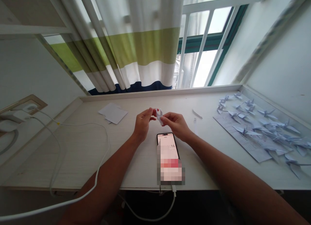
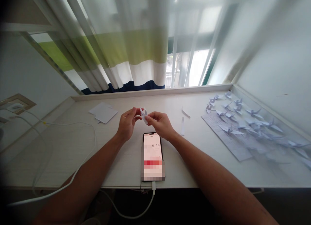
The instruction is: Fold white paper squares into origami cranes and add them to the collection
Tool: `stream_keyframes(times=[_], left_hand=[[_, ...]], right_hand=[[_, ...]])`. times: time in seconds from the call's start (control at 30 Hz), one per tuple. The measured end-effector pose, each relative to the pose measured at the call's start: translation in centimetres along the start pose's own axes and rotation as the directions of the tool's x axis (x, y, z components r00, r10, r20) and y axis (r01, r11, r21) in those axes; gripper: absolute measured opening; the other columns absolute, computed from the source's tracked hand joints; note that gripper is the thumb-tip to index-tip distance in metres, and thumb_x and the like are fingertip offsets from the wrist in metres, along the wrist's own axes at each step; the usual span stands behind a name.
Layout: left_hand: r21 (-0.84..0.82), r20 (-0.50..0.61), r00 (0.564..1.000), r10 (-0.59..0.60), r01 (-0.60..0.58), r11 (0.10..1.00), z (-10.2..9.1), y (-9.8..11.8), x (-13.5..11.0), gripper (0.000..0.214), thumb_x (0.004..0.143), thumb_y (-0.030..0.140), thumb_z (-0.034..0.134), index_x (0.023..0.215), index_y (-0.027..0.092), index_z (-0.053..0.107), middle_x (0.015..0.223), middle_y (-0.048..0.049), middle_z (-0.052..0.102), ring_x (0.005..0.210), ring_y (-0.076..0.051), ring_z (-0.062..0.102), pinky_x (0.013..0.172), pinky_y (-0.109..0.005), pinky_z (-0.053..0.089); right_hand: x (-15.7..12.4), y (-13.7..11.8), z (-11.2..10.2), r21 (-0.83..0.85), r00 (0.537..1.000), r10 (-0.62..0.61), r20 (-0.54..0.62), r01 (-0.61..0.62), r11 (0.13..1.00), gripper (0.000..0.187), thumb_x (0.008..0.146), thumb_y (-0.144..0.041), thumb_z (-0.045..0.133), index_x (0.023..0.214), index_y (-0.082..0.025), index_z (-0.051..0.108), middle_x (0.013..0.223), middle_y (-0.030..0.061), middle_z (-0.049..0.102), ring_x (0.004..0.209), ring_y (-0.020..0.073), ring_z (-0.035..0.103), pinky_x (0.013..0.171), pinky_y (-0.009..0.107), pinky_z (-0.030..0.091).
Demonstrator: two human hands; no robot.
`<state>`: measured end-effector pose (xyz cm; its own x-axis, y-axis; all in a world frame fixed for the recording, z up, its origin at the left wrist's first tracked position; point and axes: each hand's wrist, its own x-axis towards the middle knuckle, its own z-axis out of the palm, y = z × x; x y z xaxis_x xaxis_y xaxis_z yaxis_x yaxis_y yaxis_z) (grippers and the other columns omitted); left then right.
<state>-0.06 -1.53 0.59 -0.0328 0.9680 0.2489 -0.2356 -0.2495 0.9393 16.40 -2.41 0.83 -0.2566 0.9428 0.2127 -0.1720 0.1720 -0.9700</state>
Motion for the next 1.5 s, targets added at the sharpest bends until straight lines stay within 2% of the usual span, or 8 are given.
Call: stream_keyframes(times=[0.17,0.47,0.7,0.83,1.17,1.3,1.37,1.5], left_hand=[[0.059,-0.020,0.999,0.034,-0.033,0.998,0.0,0.2,0.0,0.026,0.077,0.040,0.082,0.090,0.019,0.078,0.092,-0.0060,0.077,0.078,-0.014,0.065,0.073,-0.028,0.050],[-0.040,0.068,0.998,-0.001,0.004,0.999,-0.3,-0.3,0.3,0.023,0.083,0.041,0.077,0.094,0.021,0.078,0.096,-0.0052,0.076,0.080,-0.014,0.064,0.073,-0.027,0.051],[0.039,0.024,0.998,0.066,-0.067,0.997,-0.3,0.3,0.2,0.024,0.080,0.036,0.080,0.096,0.018,0.075,0.091,-0.0059,0.076,0.081,-0.016,0.067,0.074,-0.029,0.053],[0.073,0.028,0.996,0.088,-0.090,0.993,-0.5,0.9,0.2,0.031,0.078,0.033,0.081,0.105,0.020,0.075,0.088,-0.0036,0.074,0.079,-0.015,0.066,0.075,-0.029,0.053],[0.185,0.184,0.983,0.028,-0.063,0.981,-2.2,1.5,1.1,0.024,0.075,0.032,0.083,0.092,0.018,0.078,0.091,-0.0074,0.076,0.085,-0.018,0.069,0.080,-0.033,0.055],[0.255,0.251,0.968,0.027,-0.093,0.962,-3.1,1.5,1.5,0.025,0.076,0.034,0.082,0.093,0.016,0.077,0.093,-0.0089,0.076,0.087,-0.020,0.070,0.082,-0.034,0.055],[0.294,0.247,0.968,0.049,-0.123,0.948,-3.2,1.3,1.6,0.025,0.077,0.034,0.081,0.095,0.017,0.077,0.094,-0.0090,0.077,0.087,-0.020,0.070,0.080,-0.033,0.055],[0.336,0.144,0.984,0.104,-0.148,0.930,-2.9,0.9,1.5,0.026,0.075,0.035,0.083,0.094,0.018,0.077,0.087,-0.0072,0.076,0.079,-0.018,0.070,0.075,-0.031,0.054]], right_hand=[[0.1,0.2,-0.1,-0.018,1.000,-0.003,-0.018,0.003,1.000,0.035,0.077,-0.050,0.081,0.079,-0.017,0.072,0.073,0.0033,0.070,0.070,0.0154,0.062,0.073,0.034,0.053],[0.1,0.1,0.0,0.013,1.000,0.002,0.018,-0.002,1.000,0.035,0.078,-0.051,0.080,0.081,-0.017,0.072,0.074,0.0034,0.070,0.070,0.0154,0.062,0.074,0.034,0.053],[0.1,0.2,-0.1,-0.027,1.000,-0.001,0.016,0.002,1.000,0.039,0.077,-0.055,0.080,0.079,-0.017,0.070,0.072,0.0028,0.069,0.069,0.0149,0.061,0.071,0.033,0.052],[0.0,0.2,-0.2,-0.053,1.000,-0.003,0.022,0.004,0.999,0.036,0.078,-0.052,0.079,0.079,-0.017,0.071,0.072,0.0026,0.069,0.069,0.0151,0.061,0.071,0.033,0.052],[0.1,-0.1,-0.6,-0.005,0.999,0.029,-0.014,-0.029,1.000,0.035,0.075,-0.050,0.083,0.081,-0.017,0.072,0.075,0.0035,0.070,0.070,0.0153,0.062,0.071,0.032,0.051],[0.2,0.1,-0.8,-0.013,0.999,0.040,0.001,-0.040,0.999,0.036,0.074,-0.050,0.083,0.080,-0.017,0.072,0.075,0.0033,0.070,0.070,0.0149,0.063,0.071,0.032,0.051],[0.3,0.2,-0.8,-0.019,0.999,0.044,0.012,-0.044,0.999,0.036,0.075,-0.050,0.083,0.081,-0.017,0.071,0.076,0.0030,0.070,0.070,0.0149,0.063,0.071,0.032,0.052],[0.3,0.5,-0.7,-0.025,0.997,0.054,0.050,-0.053,0.998,0.036,0.078,-0.051,0.080,0.087,-0.017,0.072,0.080,0.0041,0.071,0.073,0.0163,0.066,0.074,0.034,0.054]])
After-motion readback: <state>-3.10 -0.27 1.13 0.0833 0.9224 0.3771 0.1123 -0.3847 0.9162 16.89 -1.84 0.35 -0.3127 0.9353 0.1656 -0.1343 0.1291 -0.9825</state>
